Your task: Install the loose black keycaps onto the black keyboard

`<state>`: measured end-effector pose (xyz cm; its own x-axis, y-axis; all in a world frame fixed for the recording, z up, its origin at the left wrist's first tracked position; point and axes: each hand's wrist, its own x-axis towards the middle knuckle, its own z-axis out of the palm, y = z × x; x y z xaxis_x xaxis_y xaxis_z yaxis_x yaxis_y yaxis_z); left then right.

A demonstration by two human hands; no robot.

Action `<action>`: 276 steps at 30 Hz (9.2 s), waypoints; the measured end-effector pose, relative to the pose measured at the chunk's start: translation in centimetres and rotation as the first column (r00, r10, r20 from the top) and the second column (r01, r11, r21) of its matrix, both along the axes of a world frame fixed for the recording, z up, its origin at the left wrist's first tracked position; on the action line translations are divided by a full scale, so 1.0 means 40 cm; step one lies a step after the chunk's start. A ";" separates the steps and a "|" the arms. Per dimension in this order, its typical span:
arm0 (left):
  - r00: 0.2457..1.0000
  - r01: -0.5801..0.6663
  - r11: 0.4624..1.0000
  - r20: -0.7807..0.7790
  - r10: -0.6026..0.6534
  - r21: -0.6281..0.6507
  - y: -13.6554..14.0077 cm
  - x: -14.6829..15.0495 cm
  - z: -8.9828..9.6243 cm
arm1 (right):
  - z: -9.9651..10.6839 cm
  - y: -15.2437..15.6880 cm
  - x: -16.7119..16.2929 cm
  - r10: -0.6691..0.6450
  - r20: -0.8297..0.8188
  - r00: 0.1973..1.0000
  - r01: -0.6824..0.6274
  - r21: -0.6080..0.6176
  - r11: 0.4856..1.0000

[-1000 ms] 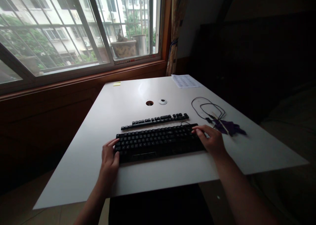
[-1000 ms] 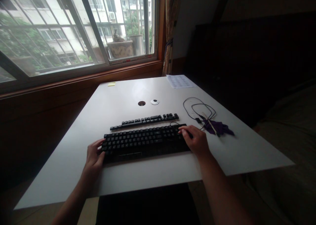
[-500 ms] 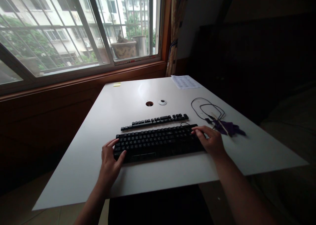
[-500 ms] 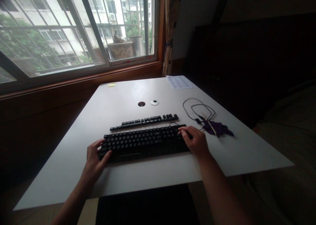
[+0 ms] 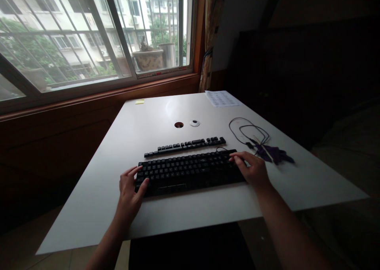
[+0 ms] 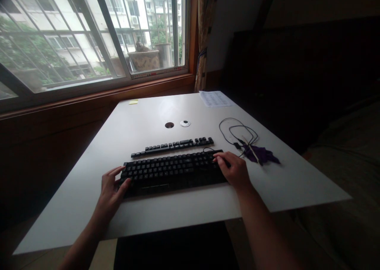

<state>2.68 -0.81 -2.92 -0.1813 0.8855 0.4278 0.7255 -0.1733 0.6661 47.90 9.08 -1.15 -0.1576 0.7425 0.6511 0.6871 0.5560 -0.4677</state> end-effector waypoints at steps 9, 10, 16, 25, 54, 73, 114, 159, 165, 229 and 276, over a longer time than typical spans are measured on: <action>0.898 0.068 0.998 -0.435 -0.058 0.008 0.139 -0.007 0.122 | 0.002 0.000 -0.003 0.003 -0.002 1.000 -0.003 -0.005 1.000; 0.881 0.080 0.997 -0.467 -0.069 0.003 0.161 -0.005 0.126 | 0.002 0.000 -0.004 0.000 -0.004 1.000 0.000 -0.004 1.000; 0.824 0.054 0.991 -0.556 -0.112 -0.120 0.253 0.019 0.105 | 0.005 -0.002 -0.004 -0.007 -0.013 1.000 0.007 -0.005 1.000; 0.791 0.024 0.983 -0.598 -0.130 -0.181 0.285 0.032 0.101 | 0.004 -0.002 0.000 -0.006 -0.009 1.000 0.006 -0.016 1.000; 0.765 -0.008 0.976 -0.631 -0.133 -0.216 0.396 -0.059 0.112 | 0.005 -0.001 -0.002 -0.014 -0.004 1.000 0.014 -0.018 1.000; 0.822 0.050 0.964 -0.538 -0.188 -0.261 0.414 -0.093 0.103 | 0.003 0.002 -0.001 -0.007 -0.016 1.000 0.006 -0.024 1.000; 0.828 0.326 0.944 -0.464 -0.314 -0.056 0.030 -0.011 0.085 | -0.002 0.002 0.000 -0.003 -0.012 1.000 0.002 -0.037 0.999; 0.502 0.464 0.847 -0.711 -0.493 -0.260 0.033 0.020 0.154 | 0.001 0.000 -0.003 -0.005 -0.023 1.000 0.003 -0.049 0.999; 0.460 0.496 0.808 -0.694 -0.555 -0.317 0.049 0.015 0.159 | 0.003 0.000 -0.003 -0.002 -0.016 1.000 0.002 -0.051 0.999; 0.840 0.403 0.907 -0.345 -0.419 -0.121 0.047 -0.024 0.080 | 0.008 0.024 0.109 -0.536 -0.023 0.844 0.531 -0.106 0.841; 0.978 0.208 0.962 -0.052 -0.202 0.175 0.087 0.006 0.122 | 0.025 0.038 0.192 -0.407 0.234 0.883 0.366 0.200 0.909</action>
<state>2.93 2.66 1.96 0.0132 0.8109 0.5850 0.6836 -0.4343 0.5866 55.60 10.59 -0.13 -0.0591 0.6795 0.7313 0.9478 0.2681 -0.1726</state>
